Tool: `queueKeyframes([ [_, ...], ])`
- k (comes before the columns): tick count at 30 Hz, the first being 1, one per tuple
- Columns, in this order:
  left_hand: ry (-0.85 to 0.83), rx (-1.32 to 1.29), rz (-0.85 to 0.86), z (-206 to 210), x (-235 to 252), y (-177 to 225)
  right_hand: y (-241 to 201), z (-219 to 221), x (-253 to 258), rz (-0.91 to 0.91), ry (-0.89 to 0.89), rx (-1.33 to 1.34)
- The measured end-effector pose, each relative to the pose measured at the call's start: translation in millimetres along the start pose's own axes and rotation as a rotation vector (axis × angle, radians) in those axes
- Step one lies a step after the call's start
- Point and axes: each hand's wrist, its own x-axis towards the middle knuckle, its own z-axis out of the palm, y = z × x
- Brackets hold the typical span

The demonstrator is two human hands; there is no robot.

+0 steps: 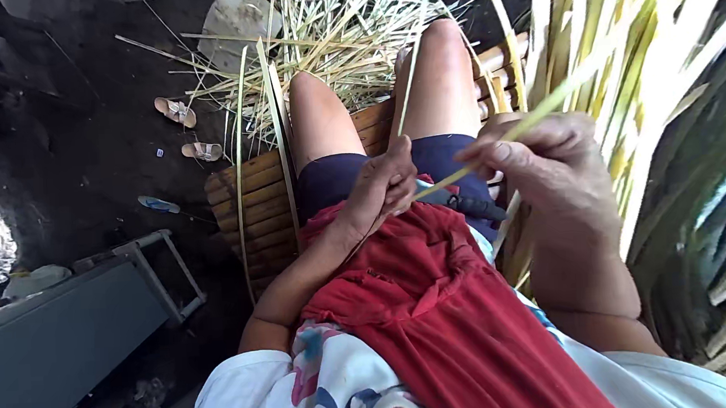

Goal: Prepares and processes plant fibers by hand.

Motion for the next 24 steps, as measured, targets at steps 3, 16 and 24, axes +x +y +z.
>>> queueKeyframes([
  [3,0.153,-0.043,0.163,5.7,15.6,4.4,1.8,26.8,12.5,-0.07,-0.163,-0.121],
  [16,0.112,0.12,-0.02,-2.8,-52.9,0.7,1.2,11.8,11.5,-0.044,-0.128,-0.053],
  [24,0.352,-0.169,0.301,-17.8,-17.5,14.8,24.2,31.8,-23.1,-0.005,-0.745,0.305],
])
